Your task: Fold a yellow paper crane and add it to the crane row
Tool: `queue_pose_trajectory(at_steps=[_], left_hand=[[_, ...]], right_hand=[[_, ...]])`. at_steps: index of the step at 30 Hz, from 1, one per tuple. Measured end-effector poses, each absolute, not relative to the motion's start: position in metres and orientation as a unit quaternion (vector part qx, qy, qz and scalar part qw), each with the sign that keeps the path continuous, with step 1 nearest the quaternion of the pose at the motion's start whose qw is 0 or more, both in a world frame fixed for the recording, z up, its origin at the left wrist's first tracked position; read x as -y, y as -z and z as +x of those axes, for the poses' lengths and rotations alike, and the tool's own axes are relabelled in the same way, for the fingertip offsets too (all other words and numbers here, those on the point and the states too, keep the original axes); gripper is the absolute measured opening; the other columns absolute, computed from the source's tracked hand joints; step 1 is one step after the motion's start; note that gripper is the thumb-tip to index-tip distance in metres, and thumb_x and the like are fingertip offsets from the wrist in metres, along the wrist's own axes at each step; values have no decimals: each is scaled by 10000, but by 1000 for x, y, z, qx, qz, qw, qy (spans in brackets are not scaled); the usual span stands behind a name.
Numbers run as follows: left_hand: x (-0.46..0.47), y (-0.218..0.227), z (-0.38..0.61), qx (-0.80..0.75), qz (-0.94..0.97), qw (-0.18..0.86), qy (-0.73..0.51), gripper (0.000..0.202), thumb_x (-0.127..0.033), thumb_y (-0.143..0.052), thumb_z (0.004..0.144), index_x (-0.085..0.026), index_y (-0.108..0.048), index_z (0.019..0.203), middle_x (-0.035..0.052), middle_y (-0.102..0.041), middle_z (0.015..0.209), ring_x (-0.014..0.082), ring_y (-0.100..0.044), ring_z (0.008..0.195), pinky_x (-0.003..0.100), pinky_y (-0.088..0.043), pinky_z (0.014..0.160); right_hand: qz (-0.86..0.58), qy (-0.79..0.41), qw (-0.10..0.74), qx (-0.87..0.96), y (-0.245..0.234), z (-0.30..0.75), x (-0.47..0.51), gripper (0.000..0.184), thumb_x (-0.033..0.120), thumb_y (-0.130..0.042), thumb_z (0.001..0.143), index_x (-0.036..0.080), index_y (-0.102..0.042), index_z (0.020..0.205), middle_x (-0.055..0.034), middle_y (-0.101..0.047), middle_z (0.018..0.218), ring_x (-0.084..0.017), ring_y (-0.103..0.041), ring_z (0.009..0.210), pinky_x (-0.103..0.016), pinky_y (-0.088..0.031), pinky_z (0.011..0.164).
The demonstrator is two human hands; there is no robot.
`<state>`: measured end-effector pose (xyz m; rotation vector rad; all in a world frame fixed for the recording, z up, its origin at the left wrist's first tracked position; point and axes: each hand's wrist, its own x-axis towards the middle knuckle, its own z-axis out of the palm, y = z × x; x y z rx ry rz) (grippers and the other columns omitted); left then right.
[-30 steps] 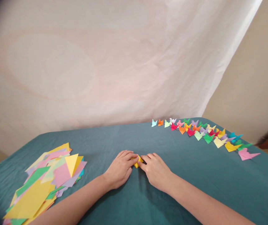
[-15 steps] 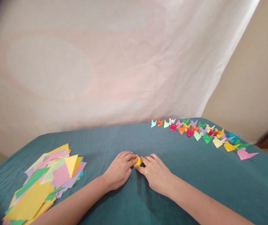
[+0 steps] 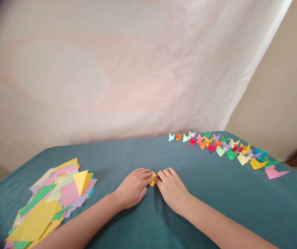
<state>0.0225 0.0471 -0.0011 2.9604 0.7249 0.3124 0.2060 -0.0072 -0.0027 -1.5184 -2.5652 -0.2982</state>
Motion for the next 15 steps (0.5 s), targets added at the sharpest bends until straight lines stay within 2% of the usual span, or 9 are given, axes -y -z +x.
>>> queue_pose_trajectory(at_steps=[5,15], left_hand=[[-49,-4,20,-197,976,25,-92,367,-122,-466,807,-178,-546,1161,73,-542,1248,210,-465,1178,366,-301,1043],[-49,-19,13,-155,986,13,-68,285,-154,-504,820,-223,-618,1073,90,-522,1268,240,-478,1171,394,-334,1014]], right_hand=[[-510,99,71,852,2,205,7,225,73,-431,872,134,-608,997,-74,-573,912,-196,-498,876,-351,-354,842],[-515,95,74,849,5,206,5,208,95,-439,887,145,-608,997,-63,-569,909,-185,-504,862,-327,-377,795]])
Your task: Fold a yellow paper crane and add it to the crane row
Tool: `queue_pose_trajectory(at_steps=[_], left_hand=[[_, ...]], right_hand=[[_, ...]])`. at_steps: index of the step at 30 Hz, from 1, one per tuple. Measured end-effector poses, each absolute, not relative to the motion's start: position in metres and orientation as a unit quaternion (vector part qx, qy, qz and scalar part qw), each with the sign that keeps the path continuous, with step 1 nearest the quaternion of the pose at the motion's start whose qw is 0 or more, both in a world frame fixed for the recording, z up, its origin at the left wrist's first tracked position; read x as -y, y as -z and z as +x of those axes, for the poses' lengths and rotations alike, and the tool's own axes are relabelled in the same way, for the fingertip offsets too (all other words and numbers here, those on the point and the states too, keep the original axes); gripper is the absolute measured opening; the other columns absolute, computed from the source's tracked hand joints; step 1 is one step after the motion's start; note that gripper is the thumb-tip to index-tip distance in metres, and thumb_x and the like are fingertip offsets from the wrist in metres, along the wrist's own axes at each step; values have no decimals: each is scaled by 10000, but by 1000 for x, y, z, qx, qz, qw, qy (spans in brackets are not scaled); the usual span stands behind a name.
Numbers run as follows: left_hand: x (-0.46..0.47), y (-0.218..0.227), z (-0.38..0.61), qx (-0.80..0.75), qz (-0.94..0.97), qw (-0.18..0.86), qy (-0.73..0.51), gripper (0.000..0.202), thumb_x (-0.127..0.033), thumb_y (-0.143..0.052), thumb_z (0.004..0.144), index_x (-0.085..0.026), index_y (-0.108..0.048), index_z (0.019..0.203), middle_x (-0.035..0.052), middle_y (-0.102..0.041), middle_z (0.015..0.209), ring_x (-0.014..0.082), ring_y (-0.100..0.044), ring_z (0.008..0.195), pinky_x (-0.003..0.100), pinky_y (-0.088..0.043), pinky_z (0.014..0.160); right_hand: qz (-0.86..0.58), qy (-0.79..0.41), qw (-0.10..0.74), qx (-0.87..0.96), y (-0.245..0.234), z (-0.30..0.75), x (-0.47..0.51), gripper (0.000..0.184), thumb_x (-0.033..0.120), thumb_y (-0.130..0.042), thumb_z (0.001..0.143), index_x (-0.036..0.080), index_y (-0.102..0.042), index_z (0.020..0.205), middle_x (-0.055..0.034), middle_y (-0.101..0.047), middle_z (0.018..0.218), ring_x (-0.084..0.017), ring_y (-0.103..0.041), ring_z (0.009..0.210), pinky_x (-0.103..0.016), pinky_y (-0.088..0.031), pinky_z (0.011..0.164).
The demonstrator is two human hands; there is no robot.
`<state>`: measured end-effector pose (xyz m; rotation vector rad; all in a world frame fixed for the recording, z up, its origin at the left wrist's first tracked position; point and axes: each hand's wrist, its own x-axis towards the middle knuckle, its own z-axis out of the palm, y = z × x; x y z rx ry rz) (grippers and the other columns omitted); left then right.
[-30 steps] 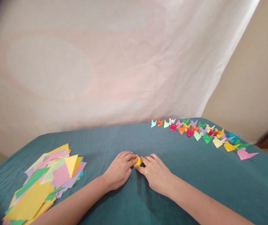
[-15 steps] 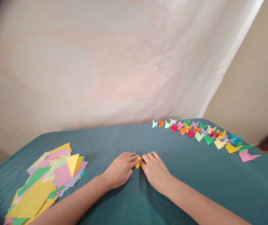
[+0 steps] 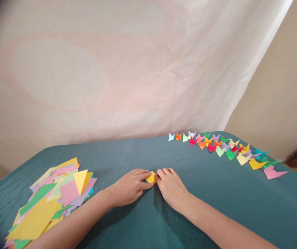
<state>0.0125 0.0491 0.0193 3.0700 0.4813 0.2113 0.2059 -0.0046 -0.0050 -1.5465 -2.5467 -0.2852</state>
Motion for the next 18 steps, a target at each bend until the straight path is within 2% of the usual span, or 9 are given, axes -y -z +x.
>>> queue_pose_trajectory(at_steps=[10,18], left_hand=[[-46,-22,8,-167,984,25,-55,272,-161,-501,822,-220,-629,1054,107,-503,1296,258,-467,1190,417,-350,1005],[-48,-25,5,-156,985,51,-50,347,-126,-491,815,-255,-604,1116,80,-479,1324,245,-451,1210,409,-338,1022]], right_hand=[[-480,132,92,862,13,211,4,220,89,-450,881,141,-594,1038,-73,-573,895,-196,-513,880,-329,-406,773],[-464,70,89,879,0,207,11,236,54,-474,829,159,-640,961,-93,-592,1007,-214,-498,1001,-334,-423,805]])
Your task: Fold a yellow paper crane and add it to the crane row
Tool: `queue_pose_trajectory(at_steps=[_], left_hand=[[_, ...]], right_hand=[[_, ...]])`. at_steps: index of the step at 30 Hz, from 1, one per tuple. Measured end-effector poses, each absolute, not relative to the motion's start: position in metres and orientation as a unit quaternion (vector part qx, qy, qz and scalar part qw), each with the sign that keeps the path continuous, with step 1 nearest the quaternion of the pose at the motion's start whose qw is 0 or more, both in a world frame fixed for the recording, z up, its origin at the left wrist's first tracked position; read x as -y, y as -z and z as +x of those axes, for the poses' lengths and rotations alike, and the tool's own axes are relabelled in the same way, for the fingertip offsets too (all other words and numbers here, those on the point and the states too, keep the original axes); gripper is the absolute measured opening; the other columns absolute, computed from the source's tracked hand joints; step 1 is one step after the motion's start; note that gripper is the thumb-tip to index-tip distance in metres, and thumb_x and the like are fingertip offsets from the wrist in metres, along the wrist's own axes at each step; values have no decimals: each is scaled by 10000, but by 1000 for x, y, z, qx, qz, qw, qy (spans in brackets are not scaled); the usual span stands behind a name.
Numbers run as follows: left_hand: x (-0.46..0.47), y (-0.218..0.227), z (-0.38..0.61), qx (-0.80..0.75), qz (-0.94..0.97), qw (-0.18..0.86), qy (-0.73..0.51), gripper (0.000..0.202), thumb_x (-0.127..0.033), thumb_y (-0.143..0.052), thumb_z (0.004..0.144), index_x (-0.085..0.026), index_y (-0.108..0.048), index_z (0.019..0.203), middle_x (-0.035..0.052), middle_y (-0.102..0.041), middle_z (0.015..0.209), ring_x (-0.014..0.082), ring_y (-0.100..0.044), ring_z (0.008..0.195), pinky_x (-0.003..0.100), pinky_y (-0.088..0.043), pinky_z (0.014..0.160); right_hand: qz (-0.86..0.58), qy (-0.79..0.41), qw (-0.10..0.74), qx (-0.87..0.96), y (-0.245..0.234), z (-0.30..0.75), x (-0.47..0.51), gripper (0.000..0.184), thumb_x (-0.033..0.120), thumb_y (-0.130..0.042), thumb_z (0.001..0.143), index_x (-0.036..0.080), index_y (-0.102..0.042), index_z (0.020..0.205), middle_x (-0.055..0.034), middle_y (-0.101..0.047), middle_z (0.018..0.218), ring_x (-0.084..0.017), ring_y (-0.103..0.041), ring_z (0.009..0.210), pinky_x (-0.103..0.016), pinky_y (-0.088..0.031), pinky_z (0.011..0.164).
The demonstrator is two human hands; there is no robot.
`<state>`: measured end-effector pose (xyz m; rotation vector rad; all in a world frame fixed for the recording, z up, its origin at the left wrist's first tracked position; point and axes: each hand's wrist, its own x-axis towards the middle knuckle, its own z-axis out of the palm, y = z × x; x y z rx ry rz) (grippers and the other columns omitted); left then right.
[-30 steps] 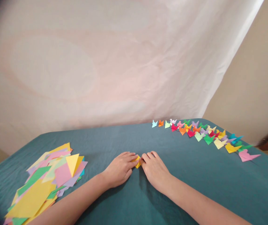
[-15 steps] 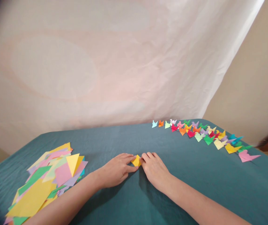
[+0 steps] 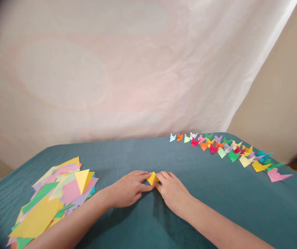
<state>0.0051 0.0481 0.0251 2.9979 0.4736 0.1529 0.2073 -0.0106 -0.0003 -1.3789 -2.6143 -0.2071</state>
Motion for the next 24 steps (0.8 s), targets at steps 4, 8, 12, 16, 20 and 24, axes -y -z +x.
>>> queue_pose_trajectory(at_steps=[4,8,12,16,20,24], left_hand=[[-51,-28,1,-127,987,82,-47,414,-96,-480,818,-298,-576,1167,55,-424,1372,234,-424,1238,389,-330,1034],[-53,-29,-2,-120,986,113,-35,473,-63,-467,814,-322,-554,1201,30,-355,1420,234,-362,1285,395,-287,1065],[-63,-26,-5,-113,976,178,-46,473,-46,-467,796,-301,-581,1177,1,-340,1429,205,-345,1296,350,-265,1082],[-80,-14,-8,-125,948,274,-107,543,-9,-406,775,-264,-528,1240,-7,-509,1305,138,-428,1237,306,-308,1057],[-87,-2,-7,-176,915,325,-161,506,-28,-404,772,-208,-542,1225,15,-568,1240,134,-513,1152,292,-363,1013],[-84,5,-2,-211,901,321,-202,371,-127,-438,837,-186,-583,1174,28,-619,1166,137,-571,1068,267,-404,966]], right_hand=[[-457,29,104,883,-1,211,9,267,54,-476,821,184,-657,968,-89,-592,1058,-202,-491,1033,-326,-422,832],[-449,9,128,884,9,214,7,292,65,-454,841,198,-665,993,-85,-602,1073,-192,-510,1007,-325,-433,836],[-455,33,209,865,24,215,5,284,107,-418,887,194,-672,981,-90,-621,1046,-186,-534,950,-320,-458,810],[-441,52,238,864,28,215,4,321,80,-396,886,206,-673,987,-78,-638,1025,-178,-546,932,-322,-469,808],[-435,54,242,866,26,216,4,342,53,-393,868,197,-669,1009,-79,-640,1040,-188,-548,940,-339,-473,819],[-438,56,231,867,25,217,5,321,60,-424,857,198,-656,1032,-74,-637,1053,-187,-549,955,-338,-470,836]])
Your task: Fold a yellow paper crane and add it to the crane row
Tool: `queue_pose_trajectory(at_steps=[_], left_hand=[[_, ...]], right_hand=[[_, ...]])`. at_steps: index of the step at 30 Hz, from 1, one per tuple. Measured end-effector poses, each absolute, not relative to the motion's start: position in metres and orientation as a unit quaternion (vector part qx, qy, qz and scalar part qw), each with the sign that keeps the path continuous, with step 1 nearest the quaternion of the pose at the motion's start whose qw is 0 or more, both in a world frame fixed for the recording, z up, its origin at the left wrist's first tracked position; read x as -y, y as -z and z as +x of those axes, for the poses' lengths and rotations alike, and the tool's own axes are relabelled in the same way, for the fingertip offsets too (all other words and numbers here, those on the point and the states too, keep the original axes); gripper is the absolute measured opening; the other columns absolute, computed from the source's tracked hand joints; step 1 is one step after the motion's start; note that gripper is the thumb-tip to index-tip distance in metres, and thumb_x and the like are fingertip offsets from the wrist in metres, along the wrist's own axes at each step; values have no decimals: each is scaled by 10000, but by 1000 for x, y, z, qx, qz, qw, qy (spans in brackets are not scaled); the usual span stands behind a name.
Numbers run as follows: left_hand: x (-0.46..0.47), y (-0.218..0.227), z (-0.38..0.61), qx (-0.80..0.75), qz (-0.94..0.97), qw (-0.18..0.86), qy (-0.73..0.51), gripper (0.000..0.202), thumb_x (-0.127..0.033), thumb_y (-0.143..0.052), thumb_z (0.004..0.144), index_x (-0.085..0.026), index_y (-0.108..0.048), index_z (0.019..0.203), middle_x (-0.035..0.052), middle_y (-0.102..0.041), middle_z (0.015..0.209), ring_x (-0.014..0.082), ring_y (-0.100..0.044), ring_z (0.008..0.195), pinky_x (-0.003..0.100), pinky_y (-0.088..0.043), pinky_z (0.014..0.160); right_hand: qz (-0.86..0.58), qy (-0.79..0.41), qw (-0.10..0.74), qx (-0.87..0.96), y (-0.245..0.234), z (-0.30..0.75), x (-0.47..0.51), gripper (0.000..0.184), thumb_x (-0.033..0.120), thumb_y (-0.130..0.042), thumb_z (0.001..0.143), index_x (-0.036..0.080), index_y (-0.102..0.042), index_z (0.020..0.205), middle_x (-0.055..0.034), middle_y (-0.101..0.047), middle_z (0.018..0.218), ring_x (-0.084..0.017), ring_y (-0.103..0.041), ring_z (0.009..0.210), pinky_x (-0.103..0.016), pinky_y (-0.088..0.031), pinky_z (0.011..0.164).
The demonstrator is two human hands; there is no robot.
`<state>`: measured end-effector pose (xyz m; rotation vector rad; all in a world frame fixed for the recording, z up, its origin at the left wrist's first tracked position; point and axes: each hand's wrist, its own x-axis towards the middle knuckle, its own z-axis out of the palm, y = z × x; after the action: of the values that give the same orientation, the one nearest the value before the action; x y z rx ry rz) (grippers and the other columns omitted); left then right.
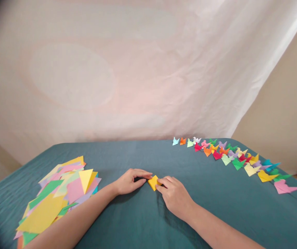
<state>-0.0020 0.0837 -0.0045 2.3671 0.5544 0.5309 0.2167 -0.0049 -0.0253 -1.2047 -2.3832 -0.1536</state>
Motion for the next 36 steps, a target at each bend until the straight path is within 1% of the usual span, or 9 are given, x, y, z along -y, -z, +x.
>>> queue_pose_trajectory(at_steps=[4,8,15,19,23,27,31,33,36], left_hand=[[-85,10,1,-235,891,321,-218,351,-196,-479,856,-195,-569,1195,26,-657,1095,144,-608,1000,254,-437,923],[-87,15,0,-225,890,322,-231,351,-197,-510,845,-204,-577,1189,21,-663,1081,144,-611,995,235,-432,922],[-85,17,-1,-229,884,328,-240,325,-202,-531,835,-204,-606,1151,25,-657,1094,147,-612,991,233,-437,911],[-85,18,0,-247,862,371,-243,291,-232,-558,819,-197,-639,1096,26,-661,1085,159,-613,992,246,-435,920],[-86,20,3,-272,836,409,-245,299,-256,-574,804,-160,-642,1078,37,-682,1034,162,-642,933,243,-472,876],[-87,20,7,-285,828,415,-247,289,-252,-564,805,-132,-649,1053,45,-691,1008,161,-651,909,229,-489,844],[-85,20,10,-296,829,403,-250,267,-243,-543,816,-142,-660,1033,33,-694,995,160,-650,892,228,-488,831],[-84,19,11,-297,833,394,-251,254,-234,-522,828,-160,-667,1023,21,-693,997,157,-643,901,228,-479,837],[-81,17,11,-293,841,379,-251,252,-210,-491,843,-184,-672,1017,5,-689,1008,150,-631,922,223,-462,852]], right_hand=[[-447,53,239,860,25,216,4,259,119,-467,871,197,-639,1048,-61,-648,1032,-184,-567,923,-338,-477,830],[-454,38,259,852,25,214,2,220,164,-473,889,198,-636,1031,-49,-661,1002,-183,-582,886,-339,-483,810],[-465,18,279,840,27,214,-1,224,212,-484,892,215,-623,1068,-47,-655,1030,-192,-582,887,-350,-470,808],[-468,19,278,839,27,213,-2,219,229,-477,899,219,-633,1052,-48,-659,1025,-197,-580,891,-355,-459,813],[-464,25,271,843,25,213,-4,218,224,-459,908,216,-653,1006,-54,-672,974,-192,-587,861,-343,-453,797],[-462,33,253,849,22,212,-7,224,200,-448,907,202,-657,987,-62,-673,939,-193,-587,851,-336,-443,789],[-478,23,234,847,17,211,-13,227,170,-452,888,196,-657,983,-64,-662,905,-195,-583,831,-331,-437,775],[-490,-2,243,837,17,210,-16,227,163,-462,873,205,-664,967,-54,-655,886,-187,-583,825,-315,-440,767],[-508,-62,283,811,21,210,-21,240,147,-474,843,220,-677,946,-38,-641,878,-170,-582,818,-286,-448,751]])
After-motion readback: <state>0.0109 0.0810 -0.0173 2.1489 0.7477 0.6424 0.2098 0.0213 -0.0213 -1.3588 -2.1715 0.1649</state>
